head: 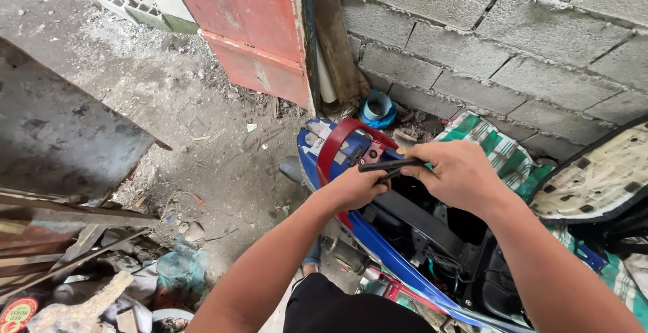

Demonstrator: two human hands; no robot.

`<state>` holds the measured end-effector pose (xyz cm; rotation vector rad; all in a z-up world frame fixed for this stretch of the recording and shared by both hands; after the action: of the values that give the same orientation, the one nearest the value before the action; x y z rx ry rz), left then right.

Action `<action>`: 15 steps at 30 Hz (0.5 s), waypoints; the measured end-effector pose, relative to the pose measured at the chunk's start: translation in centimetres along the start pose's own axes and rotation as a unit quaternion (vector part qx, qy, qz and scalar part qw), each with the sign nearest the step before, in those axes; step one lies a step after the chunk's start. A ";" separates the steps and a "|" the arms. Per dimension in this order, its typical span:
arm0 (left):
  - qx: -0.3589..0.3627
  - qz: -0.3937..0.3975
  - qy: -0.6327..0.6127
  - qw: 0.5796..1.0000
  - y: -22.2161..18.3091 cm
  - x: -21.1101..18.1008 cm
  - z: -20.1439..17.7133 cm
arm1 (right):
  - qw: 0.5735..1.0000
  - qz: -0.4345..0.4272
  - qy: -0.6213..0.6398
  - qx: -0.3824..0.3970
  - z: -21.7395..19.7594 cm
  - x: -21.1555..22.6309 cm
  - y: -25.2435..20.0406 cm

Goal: Installing and securing the rear fairing components of a motorcycle using a T-handle wrench.

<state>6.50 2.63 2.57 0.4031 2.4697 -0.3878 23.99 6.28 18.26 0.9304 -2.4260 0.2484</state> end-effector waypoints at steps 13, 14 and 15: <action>-0.235 -0.094 -0.372 0.893 -7.9 -1.1 -10.2 | 0.981 0.115 -0.116 0.105 0.3 0.2 -0.4; -0.271 -0.133 -0.248 0.921 -8.9 -2.6 -12.5 | 0.977 0.133 -0.077 0.149 -0.5 1.7 -0.6; -0.302 -0.171 -0.118 0.930 -10.0 -4.1 -14.8 | 0.969 0.150 -0.037 0.194 -1.4 3.2 -0.7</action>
<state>-1.66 -1.90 18.38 -0.3163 2.2673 0.1908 23.06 4.42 21.09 0.7298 -2.6342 0.8355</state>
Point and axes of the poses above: each hand's wrist, its own y-axis towards the middle knuckle, its own z-axis out of the palm, x = y × z, the point moved 4 cm from there along y, towards the middle knuckle, and after that the axes turned 11 degrees about y, right-handed, at the moved point
